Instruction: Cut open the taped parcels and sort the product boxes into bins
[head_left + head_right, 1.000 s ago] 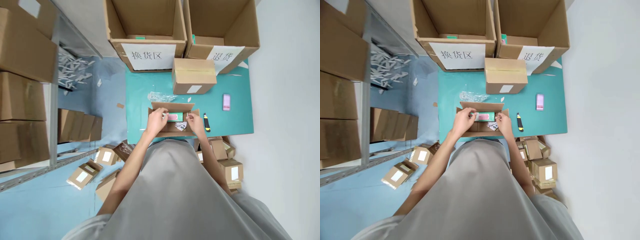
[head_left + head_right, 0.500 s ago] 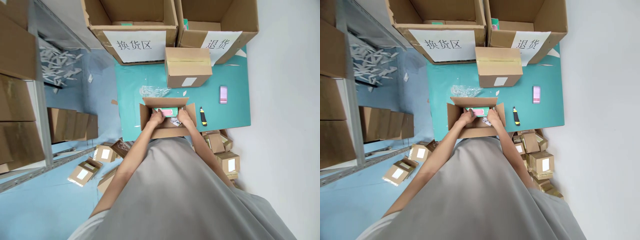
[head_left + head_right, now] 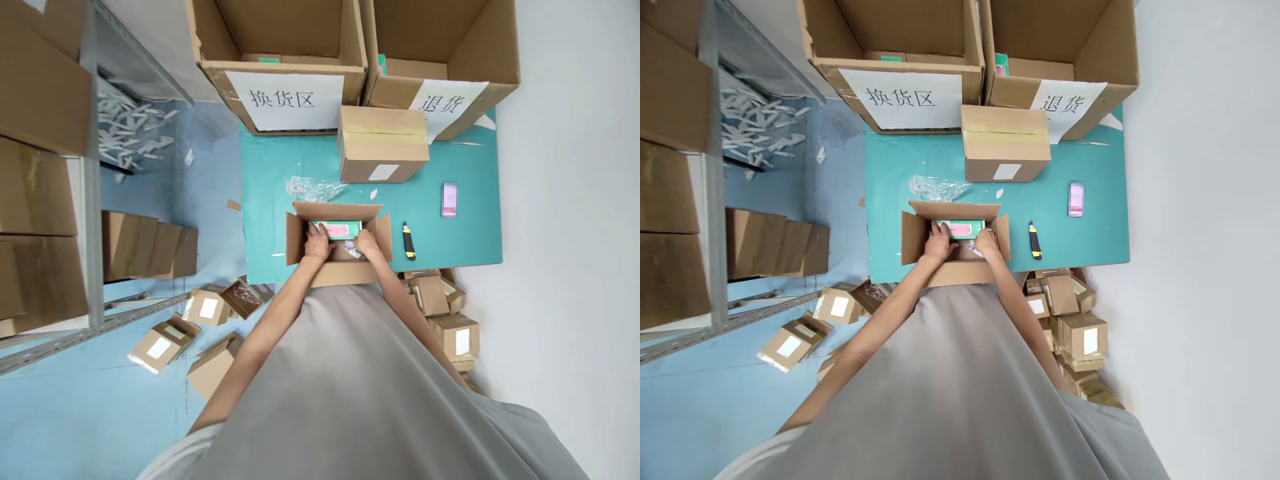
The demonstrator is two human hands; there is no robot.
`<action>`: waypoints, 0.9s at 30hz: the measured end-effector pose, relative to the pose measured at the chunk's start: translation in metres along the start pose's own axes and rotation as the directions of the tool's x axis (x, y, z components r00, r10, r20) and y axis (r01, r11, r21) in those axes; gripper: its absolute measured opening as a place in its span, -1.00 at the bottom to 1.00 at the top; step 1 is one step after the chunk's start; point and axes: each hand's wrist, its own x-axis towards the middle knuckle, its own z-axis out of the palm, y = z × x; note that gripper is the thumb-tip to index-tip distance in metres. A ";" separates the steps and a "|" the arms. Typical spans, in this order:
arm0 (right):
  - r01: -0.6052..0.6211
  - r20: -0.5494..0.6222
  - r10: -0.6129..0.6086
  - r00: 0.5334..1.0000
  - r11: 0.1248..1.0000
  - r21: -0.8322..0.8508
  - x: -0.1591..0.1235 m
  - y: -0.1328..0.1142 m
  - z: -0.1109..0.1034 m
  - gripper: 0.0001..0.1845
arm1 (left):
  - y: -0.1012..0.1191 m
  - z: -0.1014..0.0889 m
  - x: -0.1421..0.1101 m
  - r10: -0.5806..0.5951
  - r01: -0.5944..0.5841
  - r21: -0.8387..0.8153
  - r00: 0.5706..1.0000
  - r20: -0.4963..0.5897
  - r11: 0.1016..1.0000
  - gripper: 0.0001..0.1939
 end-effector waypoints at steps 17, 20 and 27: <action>0.427 -0.515 -0.264 0.816 0.875 0.228 -0.081 0.027 -0.020 -0.56 | -0.007 -0.039 -0.069 0.127 -0.231 -0.404 0.955 -0.268 0.885 -0.10; 0.600 -0.625 -0.316 0.714 0.736 0.314 -0.089 0.033 -0.028 -0.58 | -0.012 -0.046 -0.084 0.138 -0.279 -0.455 0.938 -0.318 0.845 -0.25; 0.643 -0.587 -0.302 0.751 0.539 0.544 -0.087 0.039 -0.036 -0.51 | -0.015 -0.049 -0.104 0.081 -0.286 -0.516 0.920 -0.384 0.807 -0.25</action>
